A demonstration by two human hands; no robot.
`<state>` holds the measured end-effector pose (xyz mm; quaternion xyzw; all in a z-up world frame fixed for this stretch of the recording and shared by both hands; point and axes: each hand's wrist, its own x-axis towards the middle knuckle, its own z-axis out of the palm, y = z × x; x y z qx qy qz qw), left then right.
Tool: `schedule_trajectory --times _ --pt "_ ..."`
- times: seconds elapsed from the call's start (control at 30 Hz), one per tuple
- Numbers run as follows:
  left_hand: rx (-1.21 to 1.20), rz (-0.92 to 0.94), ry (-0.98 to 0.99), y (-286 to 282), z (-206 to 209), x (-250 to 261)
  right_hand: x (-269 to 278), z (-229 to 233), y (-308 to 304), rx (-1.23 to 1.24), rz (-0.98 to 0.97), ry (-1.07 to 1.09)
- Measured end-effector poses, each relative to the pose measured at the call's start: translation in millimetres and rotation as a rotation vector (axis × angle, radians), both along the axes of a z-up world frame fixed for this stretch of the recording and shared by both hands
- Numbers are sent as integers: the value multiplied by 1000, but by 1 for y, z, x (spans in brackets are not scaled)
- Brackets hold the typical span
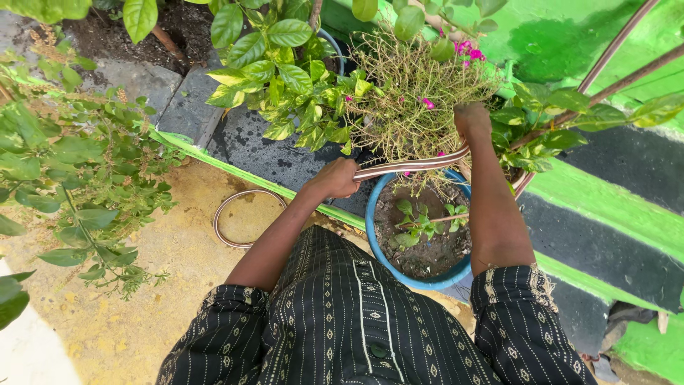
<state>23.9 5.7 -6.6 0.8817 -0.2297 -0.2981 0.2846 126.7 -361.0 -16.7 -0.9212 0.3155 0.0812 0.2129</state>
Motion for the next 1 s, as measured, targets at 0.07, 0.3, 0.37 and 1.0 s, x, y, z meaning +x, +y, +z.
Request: schedule_trajectory --times 0.07,0.3,0.37,1.0 --pt "12 13 27 1 1 1 9 -6 1 18 -23 66" --pt "18 66 90 4 2 5 41 -45 -13 -37 152 268" --pt "-19 84 100 6 3 9 48 -58 -14 -79 192 251" --pt "95 240 85 24 -16 45 117 -95 16 -58 280 145"
